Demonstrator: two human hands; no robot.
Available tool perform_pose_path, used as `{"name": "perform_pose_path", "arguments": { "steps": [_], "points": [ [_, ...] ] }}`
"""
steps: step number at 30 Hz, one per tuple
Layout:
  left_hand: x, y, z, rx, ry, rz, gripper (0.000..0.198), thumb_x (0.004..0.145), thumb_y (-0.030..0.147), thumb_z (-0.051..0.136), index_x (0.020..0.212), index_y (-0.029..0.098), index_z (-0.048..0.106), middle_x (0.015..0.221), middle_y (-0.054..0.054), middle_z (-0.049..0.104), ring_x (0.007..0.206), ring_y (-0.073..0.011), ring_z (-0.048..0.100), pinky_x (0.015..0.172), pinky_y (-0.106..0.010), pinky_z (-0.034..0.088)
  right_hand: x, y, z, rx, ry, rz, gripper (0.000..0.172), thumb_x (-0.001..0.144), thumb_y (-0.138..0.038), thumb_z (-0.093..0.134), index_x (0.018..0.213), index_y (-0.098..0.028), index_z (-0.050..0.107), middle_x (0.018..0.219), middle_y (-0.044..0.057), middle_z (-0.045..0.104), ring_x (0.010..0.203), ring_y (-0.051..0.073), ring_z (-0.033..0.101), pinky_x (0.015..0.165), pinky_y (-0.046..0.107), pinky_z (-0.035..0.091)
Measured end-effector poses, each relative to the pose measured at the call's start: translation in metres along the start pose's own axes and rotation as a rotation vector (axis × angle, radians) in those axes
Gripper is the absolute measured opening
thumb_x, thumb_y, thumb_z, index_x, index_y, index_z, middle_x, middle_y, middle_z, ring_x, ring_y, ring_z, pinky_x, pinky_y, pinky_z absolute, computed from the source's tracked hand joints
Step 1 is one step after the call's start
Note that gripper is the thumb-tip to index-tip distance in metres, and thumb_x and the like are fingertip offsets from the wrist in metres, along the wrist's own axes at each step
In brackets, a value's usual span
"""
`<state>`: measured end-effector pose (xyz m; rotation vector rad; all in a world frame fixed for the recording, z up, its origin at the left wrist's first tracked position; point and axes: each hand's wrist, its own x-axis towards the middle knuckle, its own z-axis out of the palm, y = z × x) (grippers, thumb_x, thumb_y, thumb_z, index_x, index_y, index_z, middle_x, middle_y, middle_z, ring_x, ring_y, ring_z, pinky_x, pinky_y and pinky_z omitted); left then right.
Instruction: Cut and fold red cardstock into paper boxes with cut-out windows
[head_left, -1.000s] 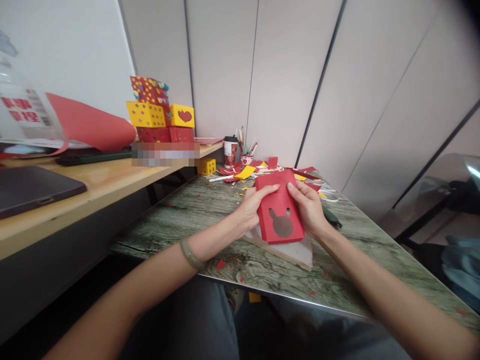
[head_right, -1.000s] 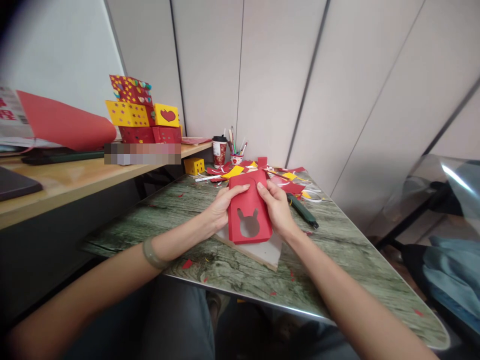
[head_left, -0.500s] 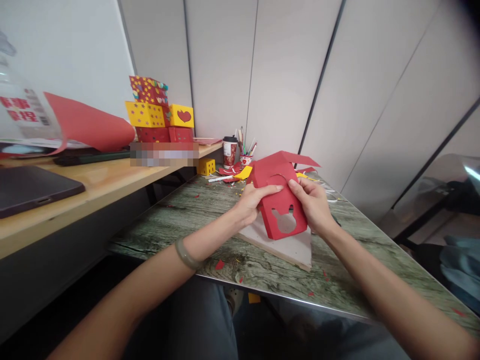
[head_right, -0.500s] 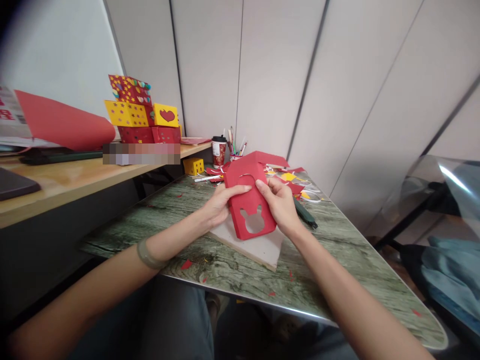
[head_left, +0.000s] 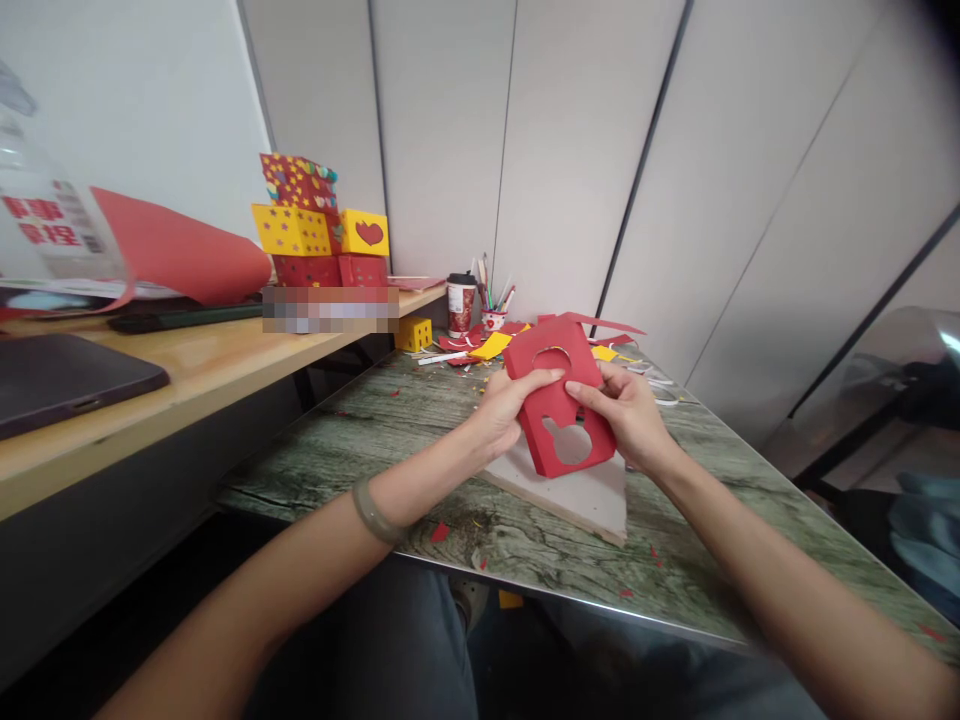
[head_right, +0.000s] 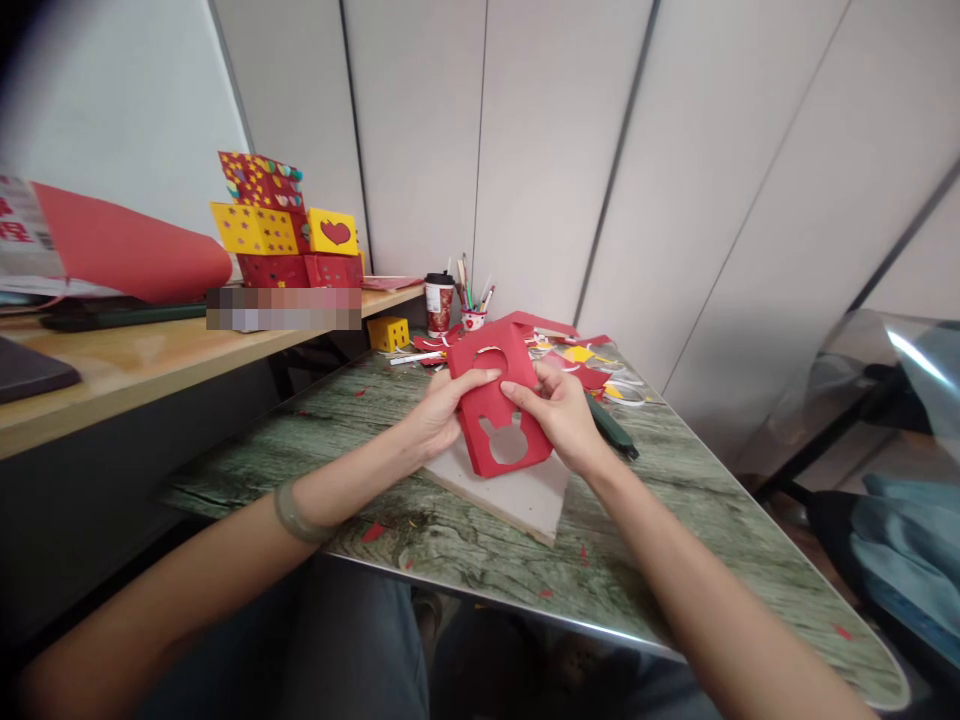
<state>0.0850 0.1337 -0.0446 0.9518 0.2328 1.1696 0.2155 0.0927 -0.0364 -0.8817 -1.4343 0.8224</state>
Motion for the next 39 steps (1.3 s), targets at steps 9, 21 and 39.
{"name": "perform_pose_path", "arguments": {
  "steps": [9,21,39],
  "points": [
    [0.0,-0.002,0.0,-0.045,0.006,-0.034,0.025,0.059,0.016,0.069,0.081,0.011,0.059,0.075,-0.004,0.063,0.06,-0.0108,0.057,0.062,-0.026,0.046,0.001,0.002,0.0,0.033,-0.017,-0.027,0.016,0.071,-0.022,0.065,0.085,-0.018,0.061,0.074,-0.002,0.065,0.061,0.01,0.059,0.056,0.02,0.048],
    [0.002,0.003,-0.001,-0.083,-0.024,-0.031,0.011,0.065,0.016,0.064,0.073,0.01,0.06,0.063,-0.001,0.061,0.056,-0.0086,0.056,0.06,-0.022,0.046,-0.001,-0.002,0.001,0.034,-0.015,-0.018,0.021,0.07,-0.023,0.065,0.09,-0.018,0.064,0.077,0.001,0.069,0.064,0.013,0.063,0.059,0.024,0.05],
    [0.013,0.018,-0.015,0.178,-0.14,0.049,0.025,0.071,0.018,0.059,0.095,0.01,0.061,0.091,-0.011,0.065,0.084,-0.0199,0.06,0.071,-0.03,0.046,0.002,0.001,-0.003,0.011,0.14,-0.012,0.02,0.065,-0.024,0.069,0.084,-0.018,0.064,0.076,0.0,0.071,0.061,0.015,0.064,0.059,0.026,0.052]
  ]
}}
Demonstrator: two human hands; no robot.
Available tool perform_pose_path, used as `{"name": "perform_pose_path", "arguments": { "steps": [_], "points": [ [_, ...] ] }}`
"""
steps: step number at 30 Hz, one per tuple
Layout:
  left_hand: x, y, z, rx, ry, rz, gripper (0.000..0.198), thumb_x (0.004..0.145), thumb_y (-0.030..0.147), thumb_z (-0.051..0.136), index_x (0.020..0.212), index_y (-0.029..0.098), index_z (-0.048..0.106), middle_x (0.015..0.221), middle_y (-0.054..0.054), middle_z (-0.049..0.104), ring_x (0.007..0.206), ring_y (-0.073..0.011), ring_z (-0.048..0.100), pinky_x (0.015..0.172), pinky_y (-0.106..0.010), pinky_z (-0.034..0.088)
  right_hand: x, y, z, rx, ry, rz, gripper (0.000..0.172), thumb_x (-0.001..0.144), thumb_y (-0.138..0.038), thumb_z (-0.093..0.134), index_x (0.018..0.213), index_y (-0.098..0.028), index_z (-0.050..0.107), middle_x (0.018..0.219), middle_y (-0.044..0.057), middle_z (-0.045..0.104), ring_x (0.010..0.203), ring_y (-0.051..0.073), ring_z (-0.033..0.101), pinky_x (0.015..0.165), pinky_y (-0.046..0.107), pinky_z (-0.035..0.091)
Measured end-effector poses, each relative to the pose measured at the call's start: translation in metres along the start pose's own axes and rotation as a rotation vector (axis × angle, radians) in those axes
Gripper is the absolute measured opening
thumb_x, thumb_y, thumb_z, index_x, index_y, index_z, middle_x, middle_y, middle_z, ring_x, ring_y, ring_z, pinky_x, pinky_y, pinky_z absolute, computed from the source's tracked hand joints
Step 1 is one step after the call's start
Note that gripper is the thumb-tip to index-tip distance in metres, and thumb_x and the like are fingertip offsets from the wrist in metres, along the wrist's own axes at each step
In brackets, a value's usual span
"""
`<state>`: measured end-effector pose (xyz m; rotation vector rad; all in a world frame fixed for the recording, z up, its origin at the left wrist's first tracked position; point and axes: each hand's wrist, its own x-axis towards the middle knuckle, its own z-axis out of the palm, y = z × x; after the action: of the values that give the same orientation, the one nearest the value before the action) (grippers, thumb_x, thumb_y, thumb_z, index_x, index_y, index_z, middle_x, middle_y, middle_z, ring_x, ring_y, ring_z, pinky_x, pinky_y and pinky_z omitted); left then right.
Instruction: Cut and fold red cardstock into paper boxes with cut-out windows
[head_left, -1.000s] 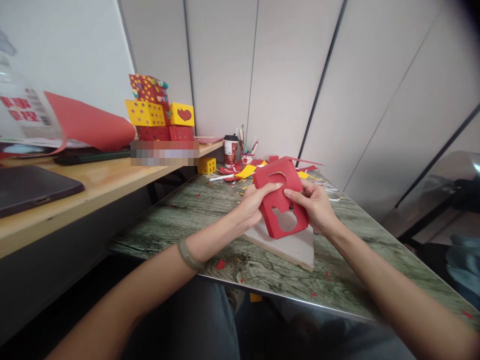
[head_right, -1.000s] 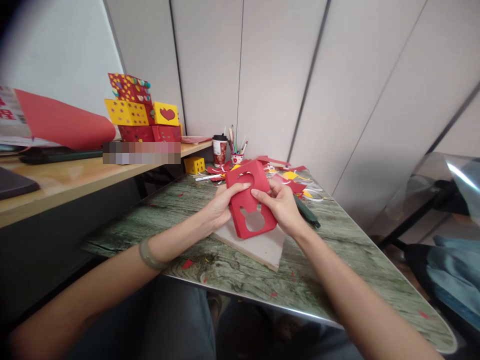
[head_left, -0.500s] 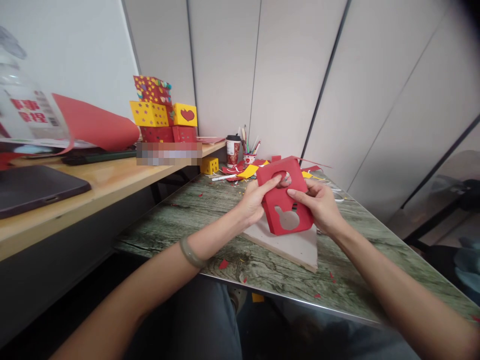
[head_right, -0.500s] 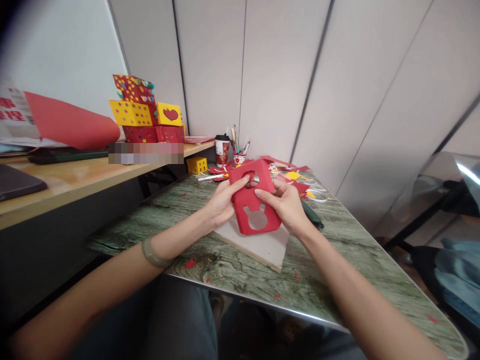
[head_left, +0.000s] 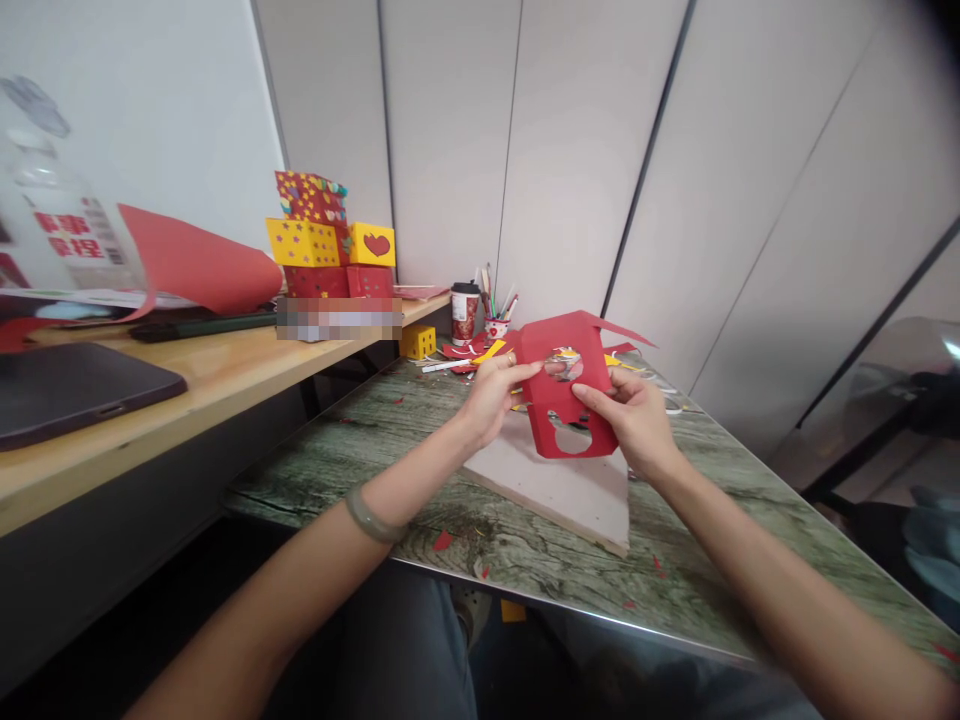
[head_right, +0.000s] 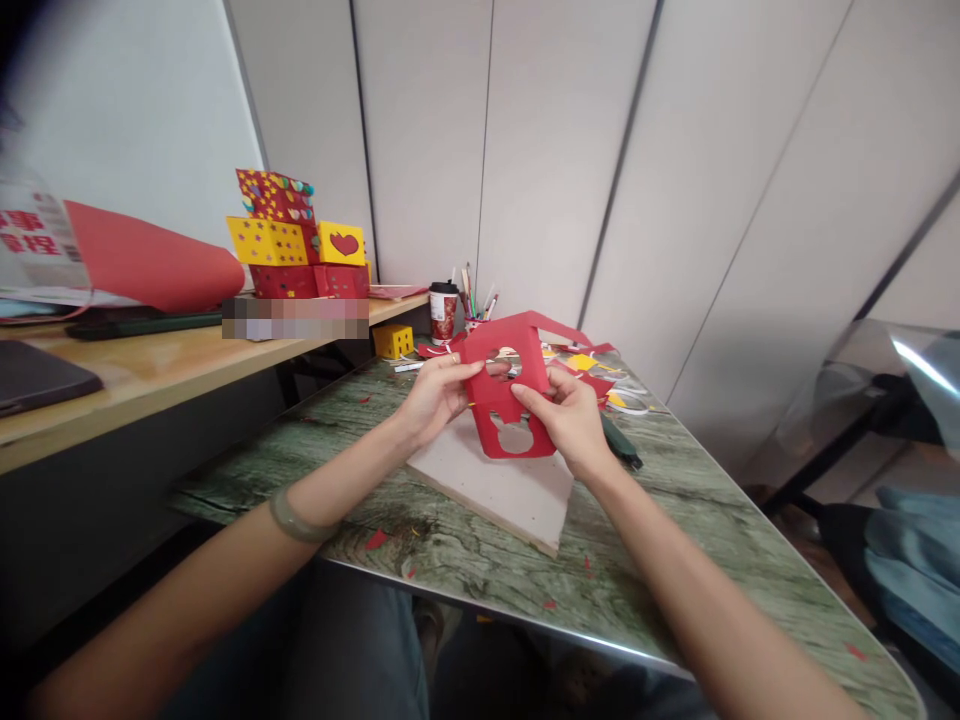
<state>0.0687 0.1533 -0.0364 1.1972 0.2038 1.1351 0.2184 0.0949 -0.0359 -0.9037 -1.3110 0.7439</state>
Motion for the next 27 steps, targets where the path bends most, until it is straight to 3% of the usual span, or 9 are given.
{"name": "perform_pose_path", "arguments": {
  "steps": [8,12,18,23,27],
  "points": [
    [0.003,0.0,-0.008,0.128,-0.016,-0.093,0.03,0.065,0.012,0.061,0.095,0.015,0.058,0.088,-0.008,0.065,0.074,-0.0166,0.061,0.062,-0.026,0.047,0.004,0.007,-0.003,0.099,-0.067,0.171,0.023,0.069,-0.024,0.065,0.091,-0.018,0.063,0.087,0.003,0.07,0.07,0.016,0.065,0.061,0.026,0.051],
    [0.004,0.0,-0.015,0.177,-0.043,-0.192,0.034,0.058,0.004,0.06,0.091,0.014,0.06,0.083,-0.008,0.065,0.072,-0.0168,0.061,0.06,-0.024,0.045,0.01,0.012,-0.01,0.163,-0.01,0.2,0.018,0.077,-0.034,0.053,0.087,-0.022,0.062,0.082,0.001,0.071,0.067,0.014,0.065,0.053,0.023,0.05],
    [0.005,0.004,-0.013,0.123,-0.113,-0.217,0.051,0.052,-0.003,0.061,0.1,0.016,0.058,0.087,-0.005,0.064,0.076,-0.0144,0.06,0.07,-0.026,0.046,0.013,0.013,-0.015,0.223,0.03,0.111,0.014,0.07,-0.024,0.063,0.084,-0.022,0.06,0.082,-0.002,0.07,0.068,0.012,0.064,0.058,0.021,0.051],
    [0.003,0.006,-0.01,0.085,-0.184,-0.228,0.031,0.058,0.01,0.068,0.088,0.007,0.062,0.085,-0.01,0.063,0.073,-0.0153,0.06,0.071,-0.028,0.046,0.013,-0.002,-0.014,0.261,0.068,-0.047,0.014,0.071,-0.022,0.062,0.085,-0.024,0.061,0.095,-0.004,0.066,0.086,0.01,0.062,0.075,0.02,0.05],
    [-0.003,0.013,-0.01,0.028,-0.213,-0.188,0.026,0.062,0.024,0.069,0.084,0.013,0.062,0.08,-0.007,0.063,0.069,-0.0156,0.059,0.067,-0.03,0.047,0.011,-0.013,-0.012,0.22,0.058,-0.101,0.017,0.074,-0.022,0.059,0.091,-0.023,0.06,0.105,-0.001,0.063,0.095,0.015,0.059,0.08,0.026,0.049]
  ]
}}
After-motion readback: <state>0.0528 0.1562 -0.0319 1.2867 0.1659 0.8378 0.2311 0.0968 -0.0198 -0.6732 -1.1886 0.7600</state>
